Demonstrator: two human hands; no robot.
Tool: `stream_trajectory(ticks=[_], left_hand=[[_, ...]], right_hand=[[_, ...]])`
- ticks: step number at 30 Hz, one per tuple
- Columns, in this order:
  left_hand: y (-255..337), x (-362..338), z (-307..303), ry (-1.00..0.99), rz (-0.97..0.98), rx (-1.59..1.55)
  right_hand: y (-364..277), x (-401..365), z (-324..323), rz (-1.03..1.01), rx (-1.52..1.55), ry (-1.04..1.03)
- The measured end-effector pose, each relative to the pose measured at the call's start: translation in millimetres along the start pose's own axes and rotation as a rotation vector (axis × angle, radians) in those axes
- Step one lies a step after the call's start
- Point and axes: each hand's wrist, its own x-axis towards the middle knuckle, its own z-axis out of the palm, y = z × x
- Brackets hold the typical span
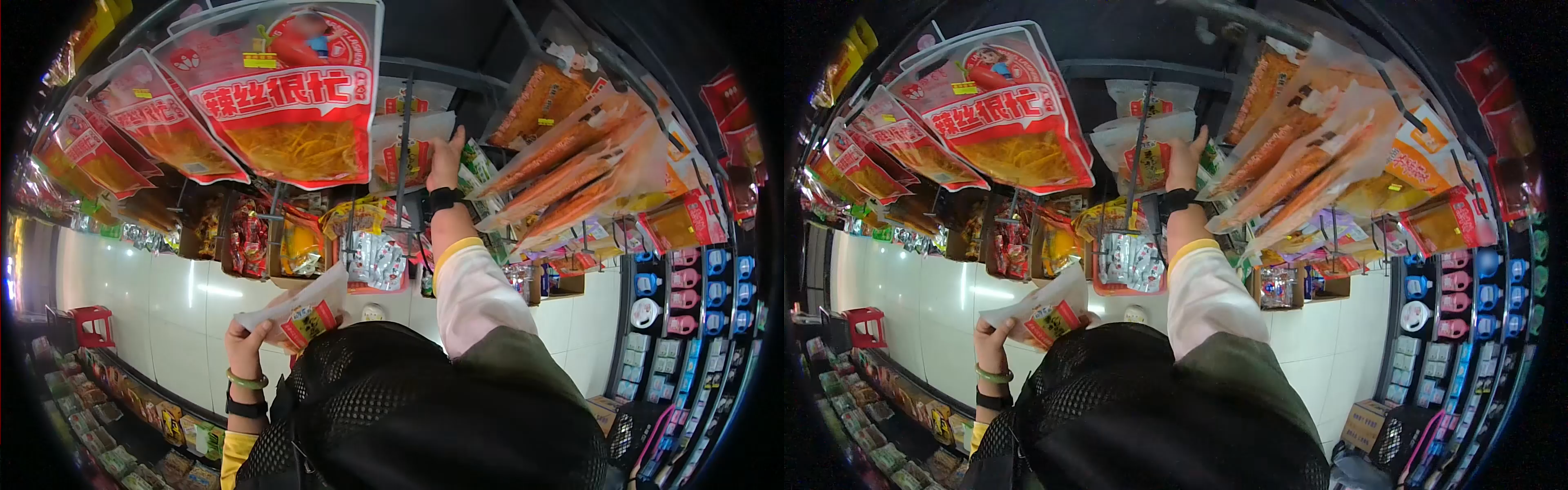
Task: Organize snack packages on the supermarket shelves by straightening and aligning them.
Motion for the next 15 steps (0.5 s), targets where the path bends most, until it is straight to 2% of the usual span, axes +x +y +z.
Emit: stream_trajectory(ticks=[1, 3, 4, 7, 9, 13, 15], left_hand=[[0, -5, -4, 0.007, 0.003, -0.001], [0, -13, -10, 0.044, -0.021, -0.002], [-1, -16, -12, 0.057, -0.022, -0.007], [-9, -19, -23, 0.051, -0.031, -0.017], [-9, -19, -22, 0.062, -0.027, -0.017], [2, -9, -10, 0.079, -0.025, -0.001], [3, -3, -5, 0.055, -0.013, -0.004]], right_hand=[[4, 11, -2, 0.003, 0.002, -0.007], [11, 27, -4, -0.246, -0.131, 0.099], [11, 27, -4, -0.249, -0.023, 0.053], [4, 25, -8, -0.134, -0.046, -0.036], [5, 16, -7, -0.154, -0.006, -0.014], [19, -8, -13, -0.062, -0.078, 0.026], [29, -27, -8, -0.135, -0.006, -0.038]])
